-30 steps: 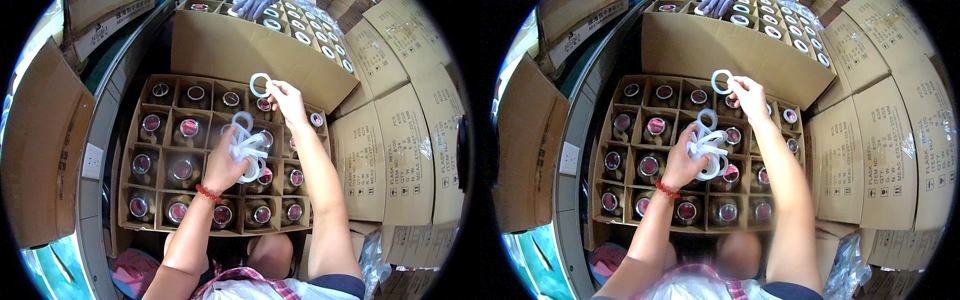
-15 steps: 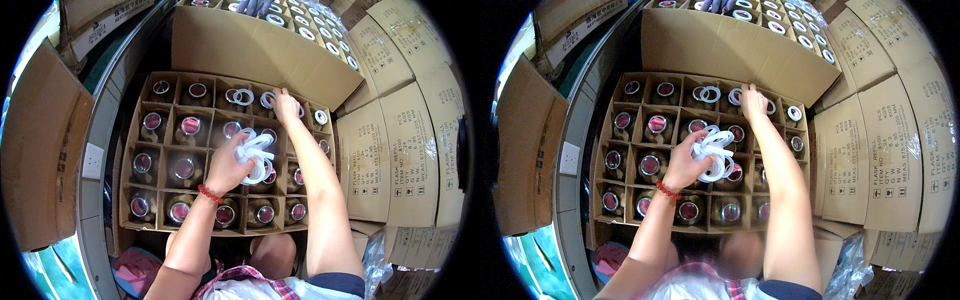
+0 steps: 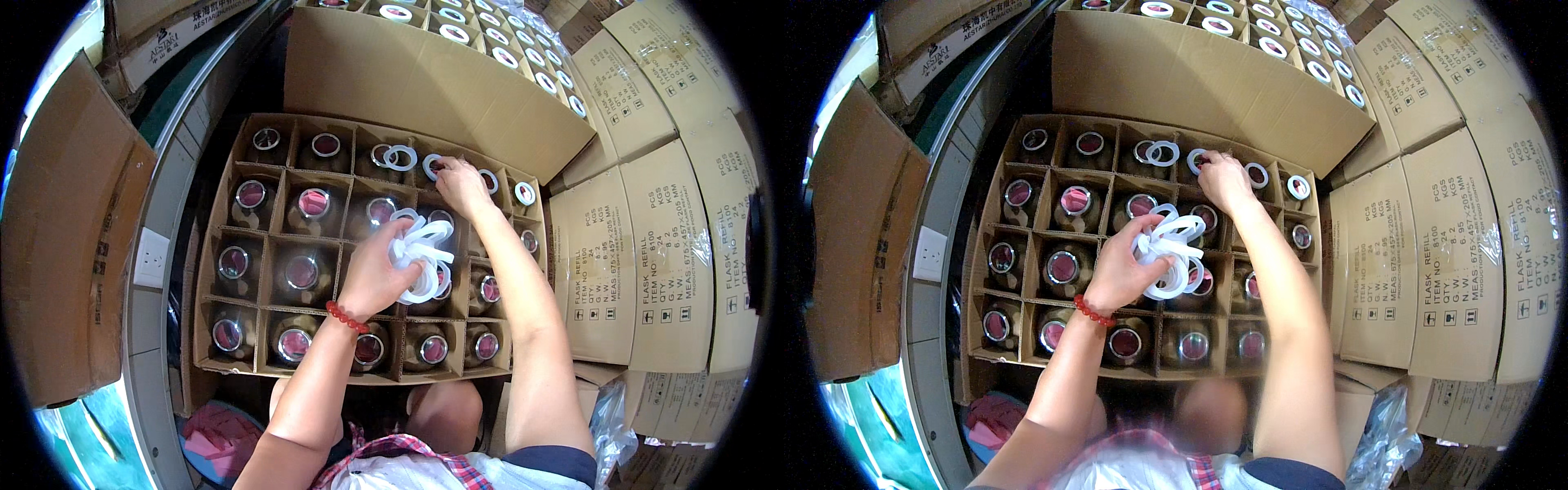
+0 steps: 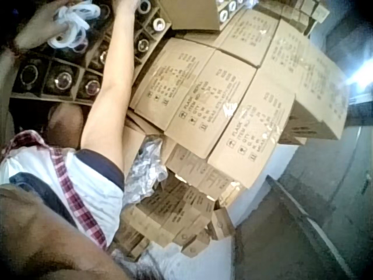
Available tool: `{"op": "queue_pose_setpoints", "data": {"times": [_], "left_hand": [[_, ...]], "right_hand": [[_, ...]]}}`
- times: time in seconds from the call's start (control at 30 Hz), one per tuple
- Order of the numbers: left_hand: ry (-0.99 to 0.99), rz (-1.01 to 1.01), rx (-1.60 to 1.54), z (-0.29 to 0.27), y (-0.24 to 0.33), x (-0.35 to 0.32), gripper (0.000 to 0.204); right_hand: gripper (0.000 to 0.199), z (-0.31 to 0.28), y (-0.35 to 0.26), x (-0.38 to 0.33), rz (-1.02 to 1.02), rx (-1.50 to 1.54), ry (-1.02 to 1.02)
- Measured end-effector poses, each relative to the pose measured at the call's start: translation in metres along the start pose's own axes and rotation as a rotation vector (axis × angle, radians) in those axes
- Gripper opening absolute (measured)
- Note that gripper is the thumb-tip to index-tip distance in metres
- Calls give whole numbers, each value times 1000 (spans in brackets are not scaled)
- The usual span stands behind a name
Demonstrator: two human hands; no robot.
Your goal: The person places white plastic rings onto the openings of small jars arranged in a cardboard tray. They then retrieve a larger container from a box, remove its lid, insert a jar into the container, and replace the lid.
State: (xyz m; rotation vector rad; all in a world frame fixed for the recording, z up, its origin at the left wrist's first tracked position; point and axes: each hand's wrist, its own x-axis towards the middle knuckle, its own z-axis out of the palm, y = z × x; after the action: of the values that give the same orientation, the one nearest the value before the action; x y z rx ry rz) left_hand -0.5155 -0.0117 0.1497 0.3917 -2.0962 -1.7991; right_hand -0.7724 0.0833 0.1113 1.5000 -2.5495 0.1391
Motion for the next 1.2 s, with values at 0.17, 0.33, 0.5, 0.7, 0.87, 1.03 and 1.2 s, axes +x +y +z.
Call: {"op": "queue_pose_setpoints", "data": {"times": [0.17,0.33,0.5,0.7,0.87,1.03,1.2], "left_hand": [[-16,-22,-31,-4,3,-1,52],[-37,-17,-87,-1,5,-3,53],[-39,-17,-108,-3,9,-8,53],[-34,-50,-69,-21,7,-16,54],[-16,-40,-118,-41,11,-20,51],[-34,-39,-134,-50,5,-17,51],[-62,-28,-163,-52,6,-14,52]], "right_hand": [[19,-12,2,-6,-2,-105,-22],[20,-5,13,-25,-48,-43,167],[20,-7,20,-23,-36,-51,149],[16,-1,12,-21,-4,-148,148],[16,-3,23,-9,-85,-307,134],[23,9,15,-12,77,-99,64],[25,12,19,-20,26,-61,249]]}}
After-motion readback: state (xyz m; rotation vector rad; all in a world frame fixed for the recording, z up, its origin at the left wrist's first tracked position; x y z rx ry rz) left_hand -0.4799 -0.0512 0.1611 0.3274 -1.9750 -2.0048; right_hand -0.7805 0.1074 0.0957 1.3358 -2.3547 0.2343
